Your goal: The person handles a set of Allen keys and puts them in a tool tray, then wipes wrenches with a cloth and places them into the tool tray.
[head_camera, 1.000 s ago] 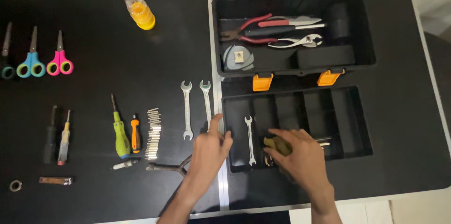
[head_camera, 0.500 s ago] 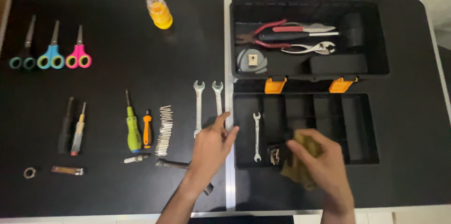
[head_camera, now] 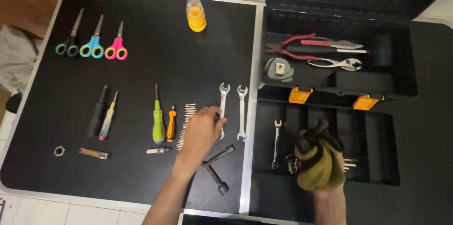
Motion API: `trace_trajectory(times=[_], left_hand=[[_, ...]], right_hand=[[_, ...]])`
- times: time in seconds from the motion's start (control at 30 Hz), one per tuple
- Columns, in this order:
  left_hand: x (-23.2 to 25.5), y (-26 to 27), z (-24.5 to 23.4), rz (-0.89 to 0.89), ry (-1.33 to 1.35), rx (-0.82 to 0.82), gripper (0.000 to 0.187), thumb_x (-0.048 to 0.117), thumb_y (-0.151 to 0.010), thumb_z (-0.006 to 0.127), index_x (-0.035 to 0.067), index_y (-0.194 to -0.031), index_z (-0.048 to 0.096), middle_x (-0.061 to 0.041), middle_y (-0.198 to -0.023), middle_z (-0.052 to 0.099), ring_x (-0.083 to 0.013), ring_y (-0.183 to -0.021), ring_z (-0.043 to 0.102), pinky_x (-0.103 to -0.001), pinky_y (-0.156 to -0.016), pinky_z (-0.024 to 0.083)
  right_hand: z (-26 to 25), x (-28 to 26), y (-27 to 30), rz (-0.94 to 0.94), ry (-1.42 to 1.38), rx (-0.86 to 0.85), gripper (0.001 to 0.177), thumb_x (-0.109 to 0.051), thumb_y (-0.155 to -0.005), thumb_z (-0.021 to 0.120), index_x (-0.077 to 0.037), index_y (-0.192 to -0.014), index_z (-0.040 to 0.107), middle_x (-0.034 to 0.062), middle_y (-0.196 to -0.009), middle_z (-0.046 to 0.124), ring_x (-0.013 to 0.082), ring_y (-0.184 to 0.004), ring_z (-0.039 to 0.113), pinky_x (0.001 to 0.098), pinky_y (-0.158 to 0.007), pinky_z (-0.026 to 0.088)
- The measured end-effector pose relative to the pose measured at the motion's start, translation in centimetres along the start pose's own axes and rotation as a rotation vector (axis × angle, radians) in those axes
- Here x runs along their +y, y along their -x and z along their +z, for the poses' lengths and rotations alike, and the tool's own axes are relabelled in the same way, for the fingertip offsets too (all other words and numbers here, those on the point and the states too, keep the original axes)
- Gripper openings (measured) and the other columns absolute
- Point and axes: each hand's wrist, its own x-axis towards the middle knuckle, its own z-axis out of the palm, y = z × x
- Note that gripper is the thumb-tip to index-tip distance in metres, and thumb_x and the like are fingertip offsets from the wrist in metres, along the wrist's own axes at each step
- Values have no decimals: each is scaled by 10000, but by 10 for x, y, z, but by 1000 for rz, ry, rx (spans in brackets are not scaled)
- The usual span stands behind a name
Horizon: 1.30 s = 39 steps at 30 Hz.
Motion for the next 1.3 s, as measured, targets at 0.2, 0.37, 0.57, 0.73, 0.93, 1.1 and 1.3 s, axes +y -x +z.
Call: trace_trajectory(times=[0.2, 0.37, 0.57, 0.73, 0.93, 1.1, 1.3], left_hand=[[-3, -5, 13, -62, -173, 12, 297, 205, -793, 830, -21, -953, 723, -212, -839, 708, -399, -724, 700, -467, -632, 555], [-11, -7, 23, -32, -214, -7, 193, 152, -807, 792, -8, -885, 717, -206, -779, 704, -380, -694, 709, -459, -632, 567], [-16, -7, 32, -15, -307, 59, 155, 124, -775, 749, -13, -779, 678, -200, -745, 701, -376, -657, 710, -449, -612, 579], [-12, -10, 19, -95, -272, 62, 148, 155, -755, 748, 27, -827, 742, -215, -721, 719, -381, -658, 709, -442, -653, 570], [12, 6, -4, -191, 407, -115, 227, 140, -859, 680, 8, -1036, 730, -42, -689, 709, -156, -545, 739, -283, -503, 551], [49, 40, 9, -366, 859, -191, 297, 189, -1071, 544, 62, -1310, 667, 0, -602, 476, -58, -479, 436, -232, -436, 338], [77, 63, 31, 111, 726, 27, 205, 114, -1112, 553, 0, -1247, 656, -39, -941, 621, -87, -758, 595, -230, -670, 508]], right_hand=[[23, 1, 13, -35, 61, 106, 434, -429, -1069, 533, -86, -1309, 647, 94, -1275, 687, 271, -1130, 670, 423, -925, 553], [25, 3, 16, -58, 100, 133, 482, -399, -1031, 533, -73, -1381, 596, 93, -1373, 634, 257, -1248, 612, 414, -1053, 487], [-7, 4, 19, -133, 44, -93, 631, -415, -978, 643, -17, -1456, 536, 142, -1489, 560, 305, -1389, 505, 460, -1164, 372], [-22, 5, 27, -229, 326, -160, 602, -325, -971, 647, -123, -1509, 467, 44, -1487, 536, 243, -1382, 494, 448, -1167, 367], [-18, 4, 34, -209, 244, -47, 425, -341, -1157, 492, -89, -1500, 500, 92, -1365, 590, 249, -1218, 578, 415, -1008, 485], [30, 25, 40, -193, 360, 24, 503, -265, -1021, 524, -124, -1498, 453, 61, -1305, 610, 234, -1175, 610, 415, -977, 504], [54, 62, 33, -134, 504, -103, 585, -228, -942, 550, -47, -1490, 459, 104, -1321, 641, 226, -1184, 631, 373, -999, 502]])
